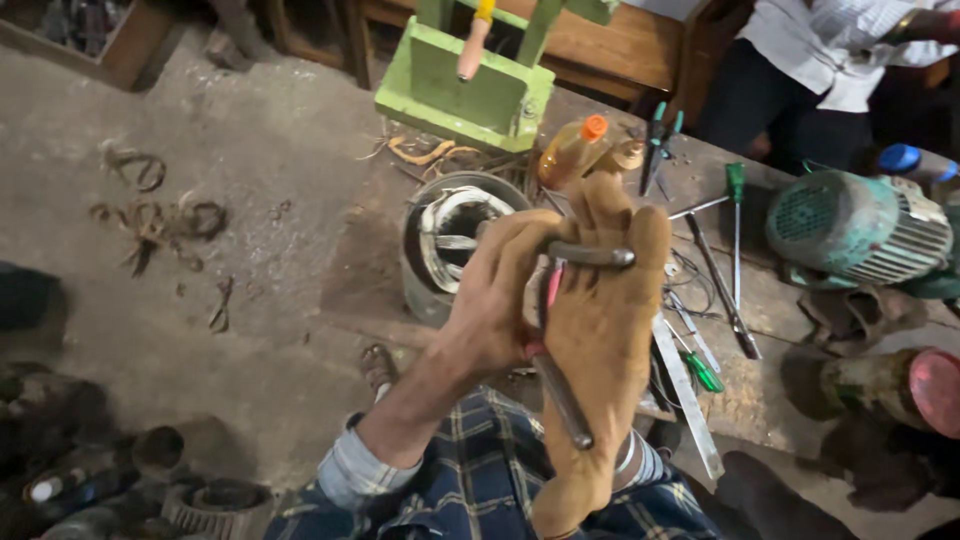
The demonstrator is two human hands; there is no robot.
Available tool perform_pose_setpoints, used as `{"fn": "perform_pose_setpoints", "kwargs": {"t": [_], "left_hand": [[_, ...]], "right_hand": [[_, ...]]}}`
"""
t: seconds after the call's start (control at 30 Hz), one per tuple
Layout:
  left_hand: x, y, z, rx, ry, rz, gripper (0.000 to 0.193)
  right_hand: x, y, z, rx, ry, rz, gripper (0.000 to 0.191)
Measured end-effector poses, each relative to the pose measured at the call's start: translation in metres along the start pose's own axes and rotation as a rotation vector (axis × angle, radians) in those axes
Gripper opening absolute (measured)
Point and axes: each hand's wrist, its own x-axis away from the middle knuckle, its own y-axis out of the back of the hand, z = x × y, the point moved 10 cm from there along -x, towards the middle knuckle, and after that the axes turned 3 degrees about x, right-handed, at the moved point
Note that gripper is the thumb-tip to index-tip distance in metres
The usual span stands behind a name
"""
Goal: The person files the inner surface of a cylindrical motor stator, then places a coil of white wire into the stator and uses pliers to adjust and secure the wire inside. The work is performed at a cluttered workshop bench with various tools visible.
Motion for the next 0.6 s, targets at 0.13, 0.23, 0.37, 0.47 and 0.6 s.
{"fn": "perform_pose_setpoints", "kwargs": {"t": [0.13, 0.23, 0.37, 0.47, 0.6], "left_hand": [[-0.003, -0.006, 0.007, -0.032, -0.037, 0.016, 0.087], [-0.004, -0.015, 0.000, -0.052, -0.179, 0.019, 0.051], [0.000, -0.013, -0.018, -0.029, -0.313, -0.003, 0.022], [-0.003, -0.016, -0.033, -0.204, -0.293, 0.120, 0.024], [-0.026, 0.027, 0.000, -0.199, 0.010, 0.283, 0.052]], "right_hand": [[0.012, 0.018, -0.014, -0.021, -0.037, -0.139, 0.068], [0.019, 0.024, -0.006, -0.080, 0.175, -0.160, 0.028], [0.032, 0.014, 0.003, 0.097, 0.387, 0.001, 0.021], [0.049, 0.038, 0.004, 0.013, 0.404, -0.109, 0.026], [0.053, 0.079, -0.007, -0.024, 0.302, -0.211, 0.023]]}}
